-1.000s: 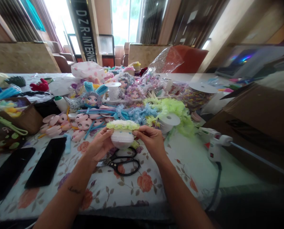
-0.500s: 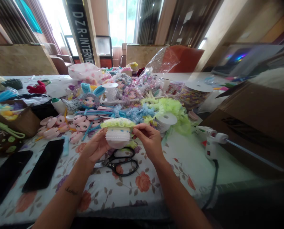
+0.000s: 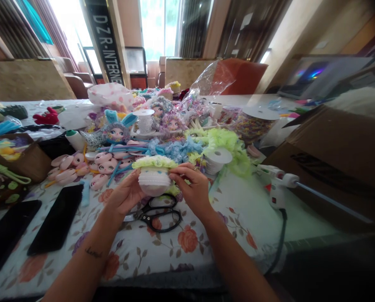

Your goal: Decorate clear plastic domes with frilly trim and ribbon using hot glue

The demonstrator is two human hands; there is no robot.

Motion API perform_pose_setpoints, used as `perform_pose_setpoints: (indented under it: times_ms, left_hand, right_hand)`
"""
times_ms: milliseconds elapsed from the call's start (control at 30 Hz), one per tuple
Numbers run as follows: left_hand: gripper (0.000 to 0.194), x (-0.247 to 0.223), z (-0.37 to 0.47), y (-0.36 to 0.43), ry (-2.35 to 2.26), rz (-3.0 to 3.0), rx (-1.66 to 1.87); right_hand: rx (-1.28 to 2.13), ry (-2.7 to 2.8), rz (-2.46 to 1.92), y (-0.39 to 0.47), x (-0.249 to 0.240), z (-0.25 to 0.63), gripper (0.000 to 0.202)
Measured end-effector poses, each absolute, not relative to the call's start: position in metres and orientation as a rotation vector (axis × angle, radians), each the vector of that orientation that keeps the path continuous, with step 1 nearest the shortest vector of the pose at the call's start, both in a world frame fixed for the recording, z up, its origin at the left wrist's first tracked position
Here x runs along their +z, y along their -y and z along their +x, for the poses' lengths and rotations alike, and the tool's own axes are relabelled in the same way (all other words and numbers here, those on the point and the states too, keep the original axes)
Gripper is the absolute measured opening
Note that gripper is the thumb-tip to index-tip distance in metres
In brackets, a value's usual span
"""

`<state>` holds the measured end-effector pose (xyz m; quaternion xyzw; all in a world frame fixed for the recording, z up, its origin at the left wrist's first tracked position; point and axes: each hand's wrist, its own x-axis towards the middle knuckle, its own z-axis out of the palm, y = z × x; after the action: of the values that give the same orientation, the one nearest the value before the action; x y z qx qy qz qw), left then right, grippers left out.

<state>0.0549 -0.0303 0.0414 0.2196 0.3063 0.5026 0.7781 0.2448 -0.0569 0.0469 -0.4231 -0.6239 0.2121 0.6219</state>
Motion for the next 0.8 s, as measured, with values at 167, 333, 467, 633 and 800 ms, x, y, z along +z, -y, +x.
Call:
perform_pose_setpoints:
  times_ms: [167, 333, 467, 633, 800]
  left_hand:
    - [0.042, 0.038, 0.054, 0.03, -0.664, 0.48, 1.084]
    - [0.043, 0.035, 0.054, 0.029, -0.614, 0.487, 1.05]
    - [0.042, 0.034, 0.054, 0.029, -0.573, 0.487, 1.028]
    - [0.044, 0.036, 0.056, 0.032, -0.559, 0.49, 1.032]
    - [0.047, 0.041, 0.057, 0.032, -0.588, 0.474, 1.066]
  right_hand:
    - [0.246, 1.53, -0.888, 0.054, 0.042, 0.246, 0.014]
    - [-0.057, 1.643, -0.829, 0.052, 0.033, 0.248, 0.024]
    - [-0.102, 1.706, -0.923, 0.051, 0.031, 0.246, 0.023]
    - [-0.044, 1.688, -0.93, 0.049, 0.033, 0.239, 0.019]
    - [0.272, 1.45, -0.998, 0.05, 0.034, 0.232, 0.015]
